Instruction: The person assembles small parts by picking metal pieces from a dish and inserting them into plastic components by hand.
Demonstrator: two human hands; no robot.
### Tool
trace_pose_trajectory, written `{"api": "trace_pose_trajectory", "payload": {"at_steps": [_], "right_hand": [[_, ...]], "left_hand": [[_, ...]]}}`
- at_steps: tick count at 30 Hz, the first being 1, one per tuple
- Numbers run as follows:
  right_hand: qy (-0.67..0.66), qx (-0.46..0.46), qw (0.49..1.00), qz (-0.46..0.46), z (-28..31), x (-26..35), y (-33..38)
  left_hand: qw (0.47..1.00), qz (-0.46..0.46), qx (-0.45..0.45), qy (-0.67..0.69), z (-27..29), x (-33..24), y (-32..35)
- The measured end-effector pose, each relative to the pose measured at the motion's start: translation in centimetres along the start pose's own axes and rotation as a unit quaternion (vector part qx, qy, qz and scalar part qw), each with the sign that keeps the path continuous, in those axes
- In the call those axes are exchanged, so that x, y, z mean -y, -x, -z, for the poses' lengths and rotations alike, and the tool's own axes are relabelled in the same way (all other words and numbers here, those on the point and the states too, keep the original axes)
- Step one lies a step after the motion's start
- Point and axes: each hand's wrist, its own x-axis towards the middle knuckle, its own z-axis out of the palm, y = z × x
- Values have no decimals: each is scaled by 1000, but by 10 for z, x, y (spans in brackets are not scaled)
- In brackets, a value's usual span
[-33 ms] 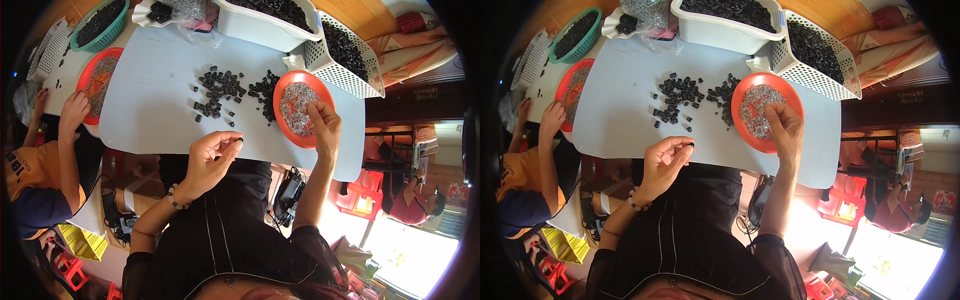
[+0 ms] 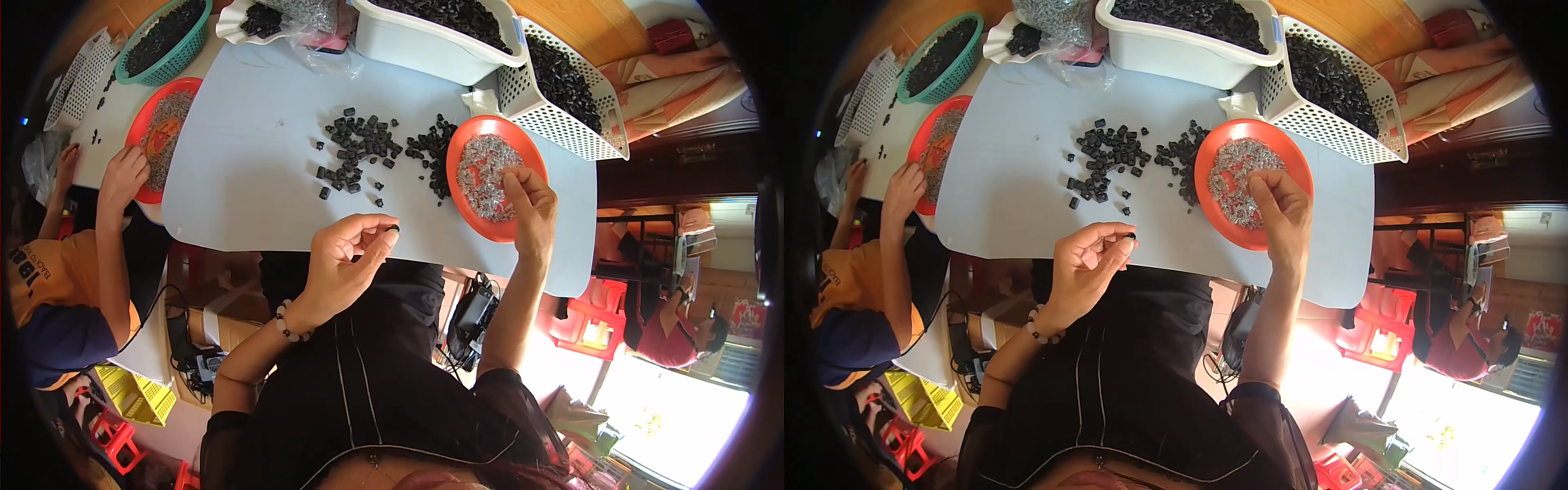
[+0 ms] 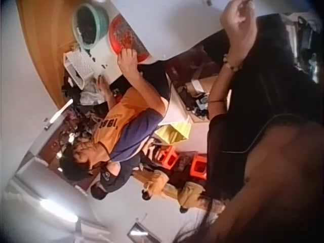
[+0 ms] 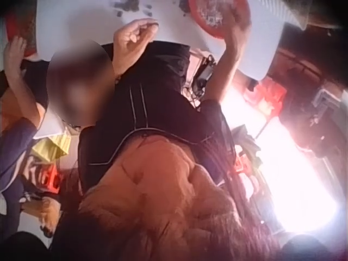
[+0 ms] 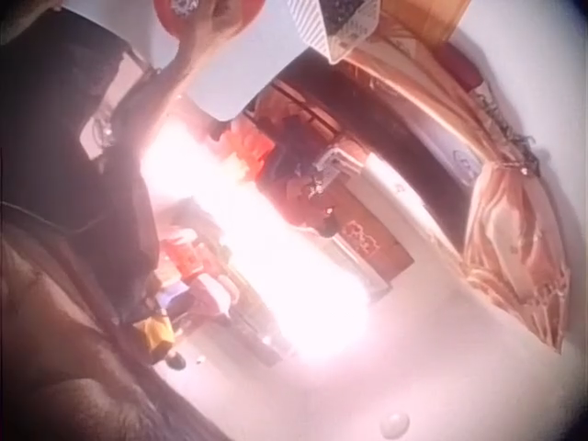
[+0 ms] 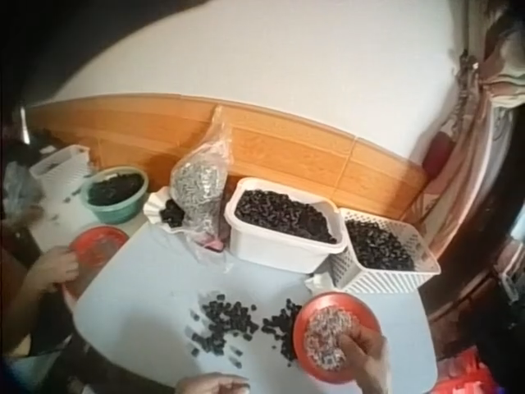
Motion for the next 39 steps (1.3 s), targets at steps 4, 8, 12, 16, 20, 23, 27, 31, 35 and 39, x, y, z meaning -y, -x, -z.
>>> {"api": "trace_pose_trajectory", "payload": {"at_steps": [4,8,12,16,20,23,27,31,35,39], "right_hand": [[-142,50,989,-6,-10,2,17],[-190,59,980,-11,-18,5,27],[-221,42,974,-1,-20,8,30],[-192,23,981,22,-17,15,35],[-152,-6,988,35,-10,14,37],[-146,-18,989,17,-7,11,36],[-192,-24,981,2,2,-2,29],[-32,-72,996,46,0,-5,22],[-35,-48,997,45,5,-1,29],[59,8,995,78,-1,18,41]], "left_hand": [[999,-30,11,33,-14,-2,-9],[998,-27,42,50,-42,-4,-38],[996,-35,81,6,-66,-12,-63],[994,-40,99,-18,-83,-10,-70],[993,-66,91,-35,-94,-5,-74],[993,-71,77,-60,-99,-2,-76],[995,-29,93,-32,-104,3,-74],[997,-18,81,-11,-101,11,-71],[978,-149,55,-138,-96,9,-69],[948,-211,60,-231,-88,2,-65]]}}
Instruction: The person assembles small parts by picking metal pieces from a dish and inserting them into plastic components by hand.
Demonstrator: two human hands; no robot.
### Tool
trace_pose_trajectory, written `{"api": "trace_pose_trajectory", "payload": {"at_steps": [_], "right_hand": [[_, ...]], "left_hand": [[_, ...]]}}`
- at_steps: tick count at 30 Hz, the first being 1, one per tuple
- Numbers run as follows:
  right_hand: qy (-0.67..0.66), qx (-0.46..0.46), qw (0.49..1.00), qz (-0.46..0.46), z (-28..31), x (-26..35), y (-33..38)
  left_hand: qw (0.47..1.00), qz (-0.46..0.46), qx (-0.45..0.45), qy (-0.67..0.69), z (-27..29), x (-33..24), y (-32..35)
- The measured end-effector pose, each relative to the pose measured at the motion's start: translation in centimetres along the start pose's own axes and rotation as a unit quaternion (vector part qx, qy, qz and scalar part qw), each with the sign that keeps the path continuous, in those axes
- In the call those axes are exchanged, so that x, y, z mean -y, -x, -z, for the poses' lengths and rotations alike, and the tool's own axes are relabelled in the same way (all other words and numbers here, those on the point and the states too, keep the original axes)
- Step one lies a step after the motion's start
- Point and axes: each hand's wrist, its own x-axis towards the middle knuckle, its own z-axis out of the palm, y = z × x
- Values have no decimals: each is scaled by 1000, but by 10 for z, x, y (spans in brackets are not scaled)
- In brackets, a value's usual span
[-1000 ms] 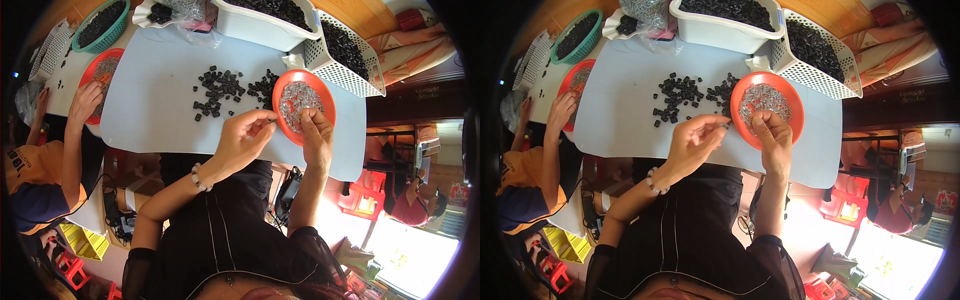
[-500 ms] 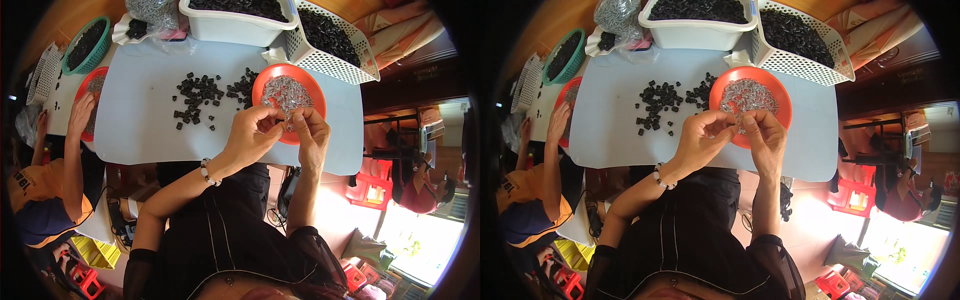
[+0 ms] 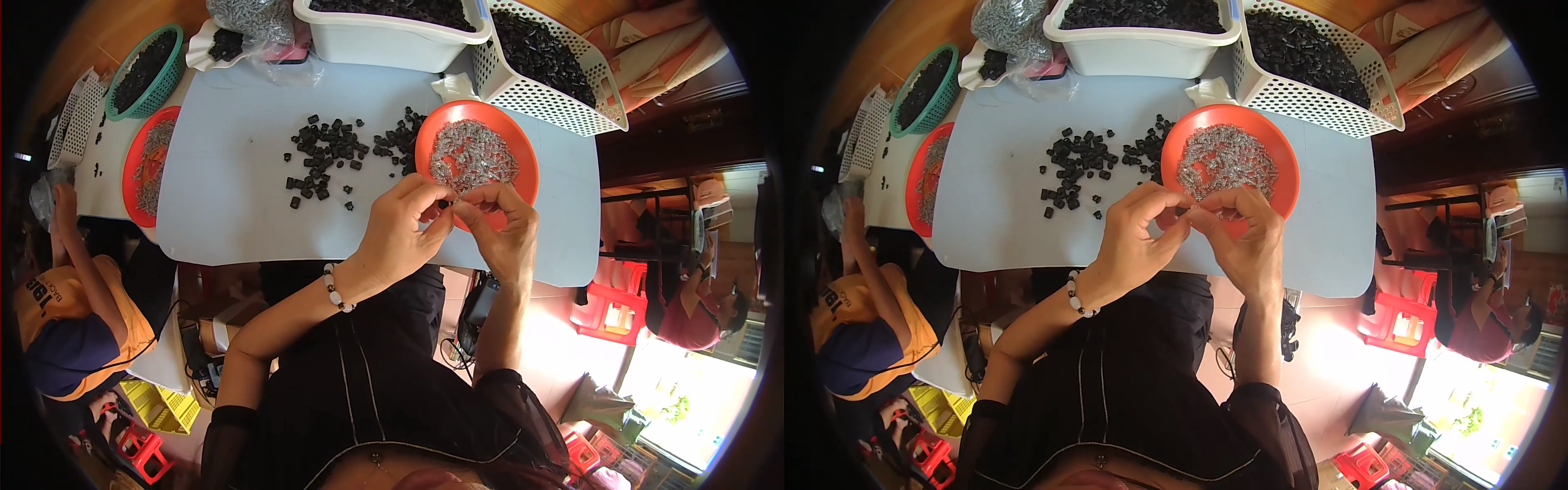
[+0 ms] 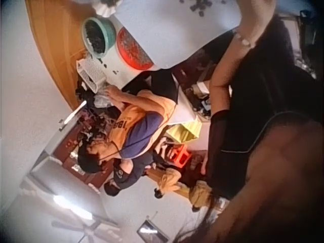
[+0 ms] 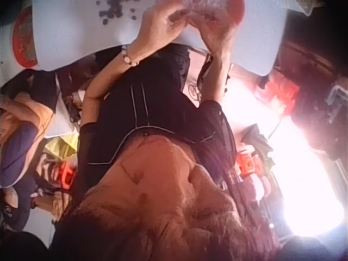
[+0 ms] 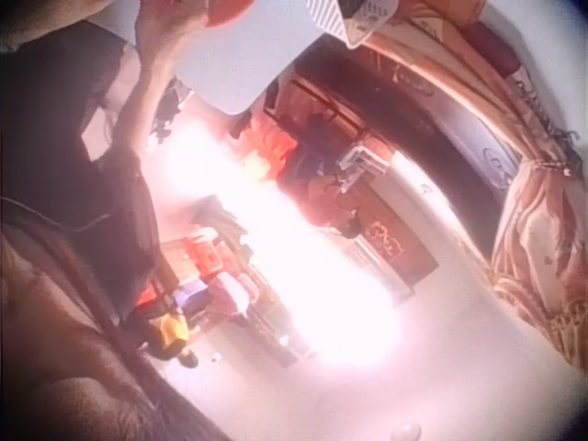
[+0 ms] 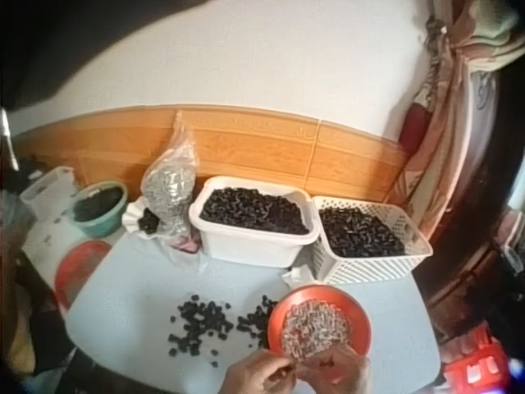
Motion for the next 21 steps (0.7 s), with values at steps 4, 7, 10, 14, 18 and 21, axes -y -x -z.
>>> {"api": "trace_pose_trajectory", "payload": {"at_steps": [4,7,10,14,18,21], "right_hand": [[20,10,1000,7,-7,5,2],[23,20,999,22,-8,2,4],[-113,49,991,-60,-7,1,7],[-236,92,964,-76,-14,1,12],[-292,109,950,-31,-29,3,17],[-271,138,952,-24,-38,7,21]], "left_hand": [[999,-26,-27,-18,1,3,8],[999,-31,-31,-3,7,1,14],[999,-1,-22,37,19,-4,20],[947,161,-16,278,30,0,38],[944,143,-31,294,42,1,47],[942,147,-40,300,48,1,54]]}}
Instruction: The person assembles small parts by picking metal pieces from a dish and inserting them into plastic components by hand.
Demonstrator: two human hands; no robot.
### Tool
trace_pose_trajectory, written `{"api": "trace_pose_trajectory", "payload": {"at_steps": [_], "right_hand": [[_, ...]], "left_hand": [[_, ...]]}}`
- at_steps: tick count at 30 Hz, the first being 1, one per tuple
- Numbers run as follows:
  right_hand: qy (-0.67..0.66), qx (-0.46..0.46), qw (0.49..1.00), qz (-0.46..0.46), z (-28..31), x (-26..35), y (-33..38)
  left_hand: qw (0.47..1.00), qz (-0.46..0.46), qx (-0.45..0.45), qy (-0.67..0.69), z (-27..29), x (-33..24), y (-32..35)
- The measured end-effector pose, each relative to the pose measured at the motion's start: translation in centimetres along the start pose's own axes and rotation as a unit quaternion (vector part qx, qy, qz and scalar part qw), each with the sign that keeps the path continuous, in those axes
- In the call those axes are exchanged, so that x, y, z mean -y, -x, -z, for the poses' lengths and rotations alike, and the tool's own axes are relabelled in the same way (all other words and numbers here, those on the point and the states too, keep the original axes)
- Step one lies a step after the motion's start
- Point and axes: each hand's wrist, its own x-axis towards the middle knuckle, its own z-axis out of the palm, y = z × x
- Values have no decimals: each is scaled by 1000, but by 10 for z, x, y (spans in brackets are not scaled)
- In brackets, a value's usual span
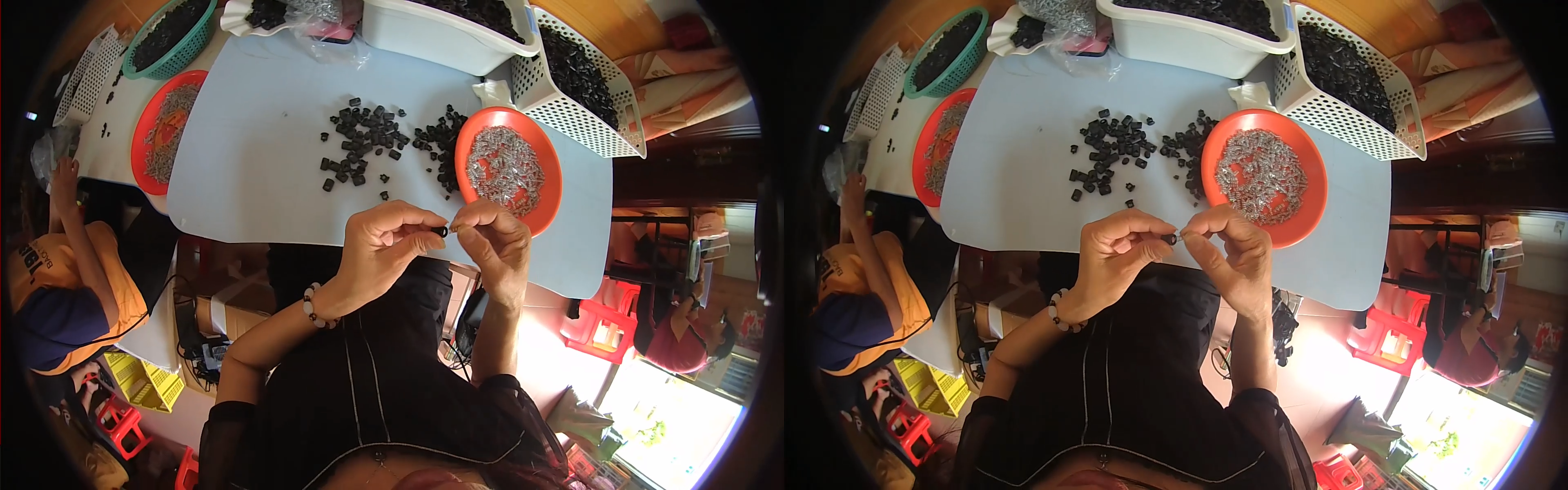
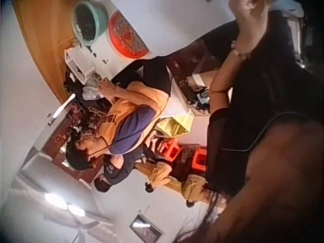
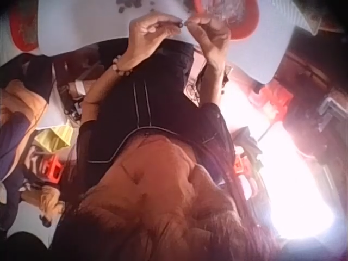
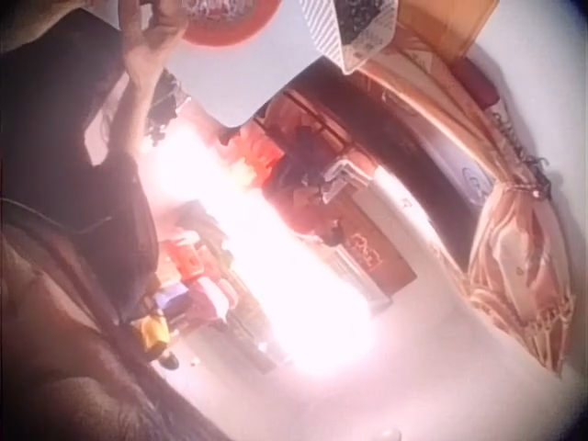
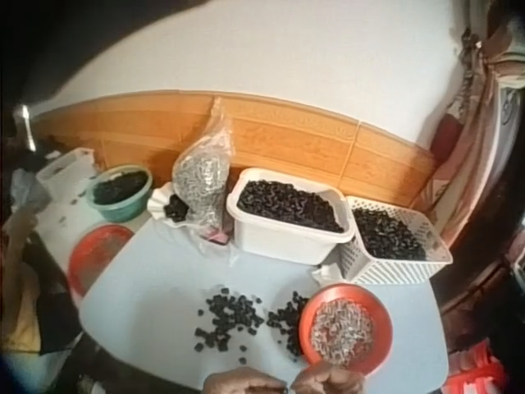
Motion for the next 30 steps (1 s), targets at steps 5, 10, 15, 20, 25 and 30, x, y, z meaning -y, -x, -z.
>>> {"api": "trace_pose_trajectory", "payload": {"at_steps": [5,10,15,20,25,30], "right_hand": [[88,5,996,21,-18,5,-3],[185,-8,982,36,-34,10,-4],[239,27,970,30,-41,14,-7],[181,113,974,-70,-42,12,-24],[275,87,957,12,-58,9,-58],[445,91,867,205,-98,-5,-114]], "left_hand": [[1000,7,-17,23,12,2,11],[999,0,-28,25,21,-1,18],[999,-6,-36,19,30,0,24],[999,-24,-36,-20,41,-3,31],[997,15,-69,26,56,-8,36],[995,14,-91,32,66,-10,39]]}}
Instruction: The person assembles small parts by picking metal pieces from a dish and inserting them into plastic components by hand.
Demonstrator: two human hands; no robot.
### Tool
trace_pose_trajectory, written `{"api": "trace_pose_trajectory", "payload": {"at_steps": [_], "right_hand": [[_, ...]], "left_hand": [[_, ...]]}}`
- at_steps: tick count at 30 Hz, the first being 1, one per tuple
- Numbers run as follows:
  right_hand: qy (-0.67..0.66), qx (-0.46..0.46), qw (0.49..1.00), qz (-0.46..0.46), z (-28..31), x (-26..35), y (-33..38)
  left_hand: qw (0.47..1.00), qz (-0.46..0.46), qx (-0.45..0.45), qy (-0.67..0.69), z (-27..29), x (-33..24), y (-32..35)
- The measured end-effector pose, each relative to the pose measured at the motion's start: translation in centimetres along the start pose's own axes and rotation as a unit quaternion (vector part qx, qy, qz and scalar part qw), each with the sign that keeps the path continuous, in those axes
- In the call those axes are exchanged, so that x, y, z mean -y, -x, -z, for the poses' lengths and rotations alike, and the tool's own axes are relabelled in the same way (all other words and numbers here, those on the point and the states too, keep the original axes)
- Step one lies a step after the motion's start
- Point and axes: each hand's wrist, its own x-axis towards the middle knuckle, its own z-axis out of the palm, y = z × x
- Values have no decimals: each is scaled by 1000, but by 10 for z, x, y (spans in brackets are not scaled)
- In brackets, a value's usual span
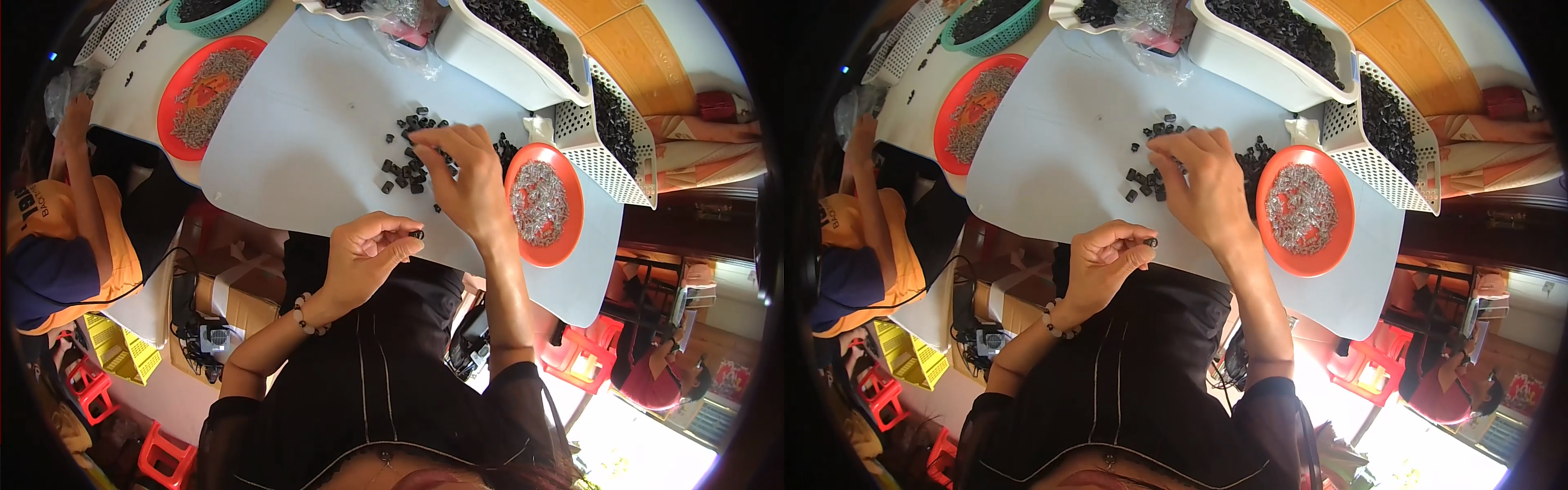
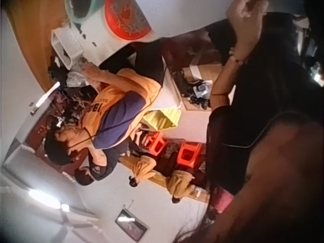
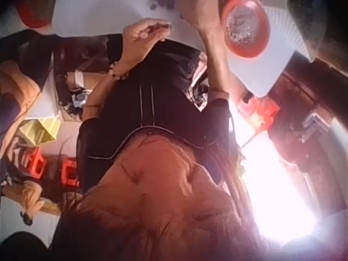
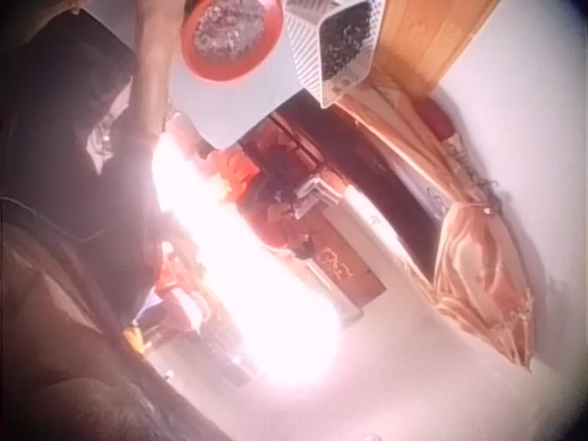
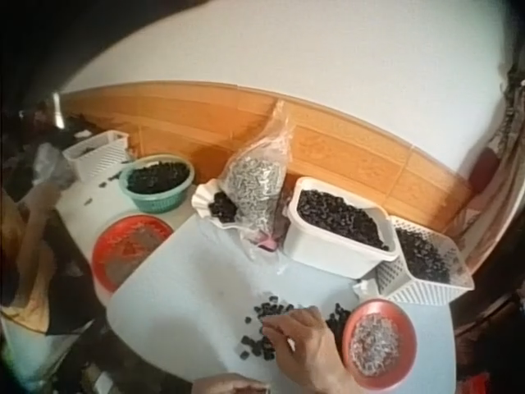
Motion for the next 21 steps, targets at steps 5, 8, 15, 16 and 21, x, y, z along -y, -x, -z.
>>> {"api": "trace_pose_trajectory", "payload": {"at_steps": [5,8,15,16,21], "right_hand": [[87,2,995,56,-35,-11,-19],[118,23,991,56,-41,-12,-21],[-149,63,985,-53,-11,5,-8],[-239,82,963,-91,-5,4,-1],[-513,82,832,-193,20,0,58]], "left_hand": [[1000,13,-15,5,5,-5,2],[1000,11,-16,4,8,-8,3],[999,-21,-26,13,12,-6,2],[999,-30,-28,16,12,-6,2],[999,-48,-18,2,4,-15,2]]}}
